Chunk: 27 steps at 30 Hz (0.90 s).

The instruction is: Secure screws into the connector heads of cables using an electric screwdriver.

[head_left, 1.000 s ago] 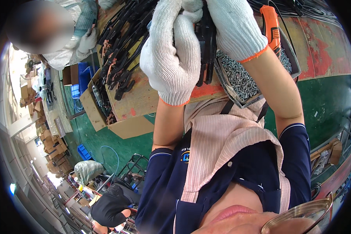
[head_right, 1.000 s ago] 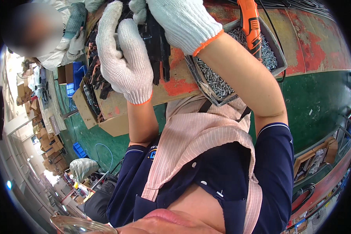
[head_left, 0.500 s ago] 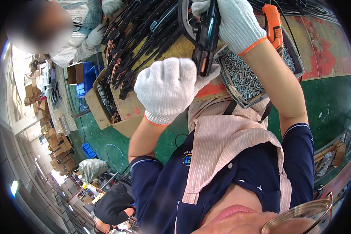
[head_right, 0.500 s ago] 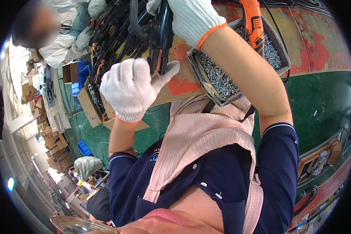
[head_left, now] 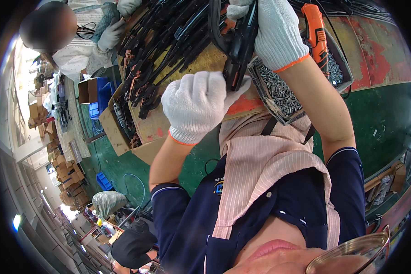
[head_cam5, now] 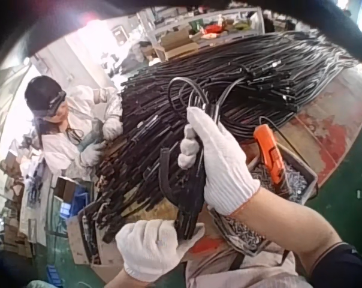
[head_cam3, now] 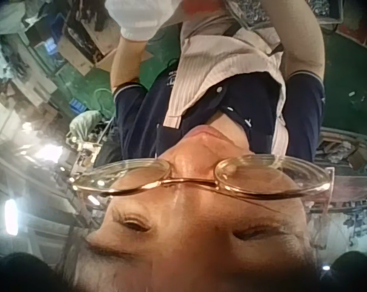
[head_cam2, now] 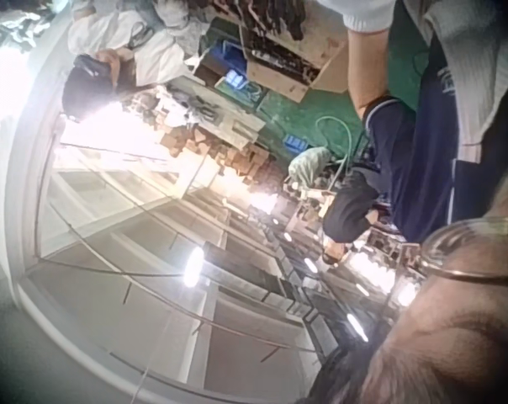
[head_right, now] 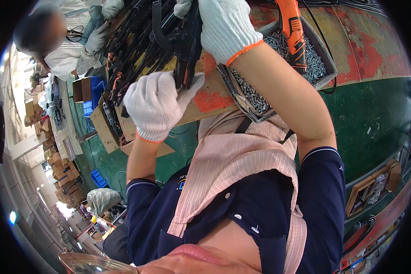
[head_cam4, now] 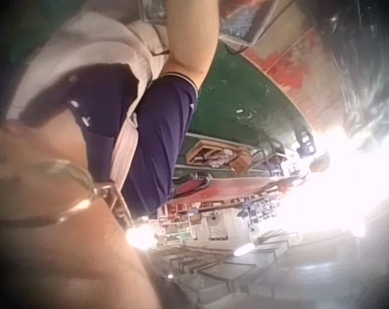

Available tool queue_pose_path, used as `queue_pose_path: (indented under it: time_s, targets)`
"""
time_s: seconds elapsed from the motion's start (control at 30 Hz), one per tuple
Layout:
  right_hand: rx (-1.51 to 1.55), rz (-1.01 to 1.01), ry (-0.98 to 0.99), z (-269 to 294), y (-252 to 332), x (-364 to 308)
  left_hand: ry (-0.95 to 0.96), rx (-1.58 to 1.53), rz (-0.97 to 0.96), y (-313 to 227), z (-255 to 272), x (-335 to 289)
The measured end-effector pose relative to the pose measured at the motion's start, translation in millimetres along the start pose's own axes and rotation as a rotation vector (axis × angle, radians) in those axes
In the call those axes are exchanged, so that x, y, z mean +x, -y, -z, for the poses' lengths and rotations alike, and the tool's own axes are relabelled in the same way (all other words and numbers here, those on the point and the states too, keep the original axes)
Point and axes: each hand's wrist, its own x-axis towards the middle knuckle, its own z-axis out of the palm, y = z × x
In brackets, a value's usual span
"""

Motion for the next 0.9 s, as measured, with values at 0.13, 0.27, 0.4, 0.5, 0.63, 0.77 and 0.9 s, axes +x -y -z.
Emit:
queue_pose_path:
  time_s: [0.13,0.27,0.4,0.5,0.63,0.77,0.9]
  targets:
    - [-0.162,0.106,0.026,-5,1,-12,-0.022,-0.364,0.253,-17,-3,12]
    - [-0.059,0.227,0.103,-6,3,-18,0.029,-0.772,0.374,-22,-17,40]
    - [-0.59,0.265,0.136,-11,18,-32,-0.092,-0.72,0.559,-51,-47,23]
    - [-1.45,0.321,0.342,11,23,-8,-0.072,-1.474,1.035,-72,-59,13]
    - [-1.958,1.14,0.34,64,84,-24,-0.282,-2.267,1.409,-55,-48,9]
    - [-2.263,0.558,-0.258,116,80,-34,-0.243,-2.473,1.788,-51,-61,5]
    - [-2.061,0.388,-0.353,148,86,-25,0.064,-2.29,1.744,-76,-67,17]
